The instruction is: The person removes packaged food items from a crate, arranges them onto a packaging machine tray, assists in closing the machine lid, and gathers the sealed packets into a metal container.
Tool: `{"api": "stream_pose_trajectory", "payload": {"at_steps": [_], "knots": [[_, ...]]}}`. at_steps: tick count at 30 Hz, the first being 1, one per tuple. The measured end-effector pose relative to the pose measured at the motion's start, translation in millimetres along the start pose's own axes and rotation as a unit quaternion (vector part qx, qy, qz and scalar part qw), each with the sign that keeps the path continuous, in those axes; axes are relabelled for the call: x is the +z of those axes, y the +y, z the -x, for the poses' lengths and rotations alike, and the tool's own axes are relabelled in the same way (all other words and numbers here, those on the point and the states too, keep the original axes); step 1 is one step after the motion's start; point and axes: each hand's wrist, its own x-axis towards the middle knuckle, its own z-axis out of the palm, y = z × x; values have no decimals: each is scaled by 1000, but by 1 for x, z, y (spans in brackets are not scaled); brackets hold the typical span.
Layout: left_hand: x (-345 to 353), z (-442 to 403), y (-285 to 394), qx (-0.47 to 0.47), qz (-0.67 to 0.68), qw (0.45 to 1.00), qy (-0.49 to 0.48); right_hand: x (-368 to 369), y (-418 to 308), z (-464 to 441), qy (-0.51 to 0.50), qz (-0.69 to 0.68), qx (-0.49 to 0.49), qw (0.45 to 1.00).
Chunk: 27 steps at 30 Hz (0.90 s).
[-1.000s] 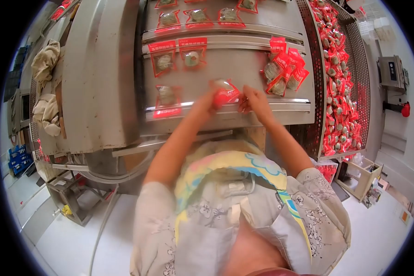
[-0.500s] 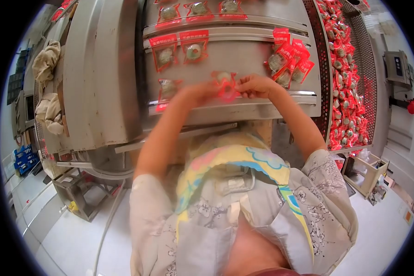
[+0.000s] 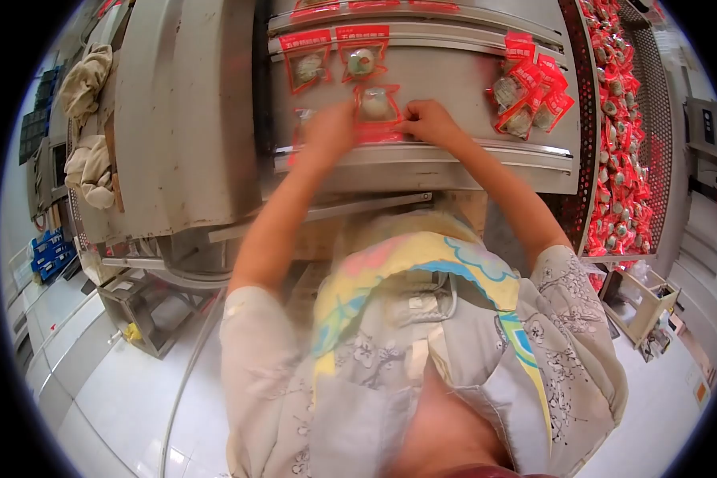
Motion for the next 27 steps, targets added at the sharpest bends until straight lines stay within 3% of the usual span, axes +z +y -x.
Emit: {"api": "stream_pose_trajectory", "payload": {"at_steps": [2, 5, 11, 15, 20, 23, 27], "knots": [[4, -1, 2, -26, -53, 998, 3, 9, 2, -1, 58, 84, -34, 994], [7, -3, -1, -26, -83, 996, 9, 9, -2, 0, 50, 101, -30, 993], [6, -9, -16, 7, -34, 999, -41, -9, -19, -5, -92, 136, -3, 986], [-7, -4, -14, -22, 63, 995, -78, -15, -29, 1, -119, 85, 44, 988], [-18, -5, -3, -33, 7, 995, -99, -12, -26, 0, -111, 72, 42, 990], [-16, -6, -9, -59, 52, 991, -110, -14, -31, 1, -94, -29, 142, 985], [-10, -5, -7, -77, 57, 994, -46, -10, -34, 1, -70, 41, 110, 991]]}}
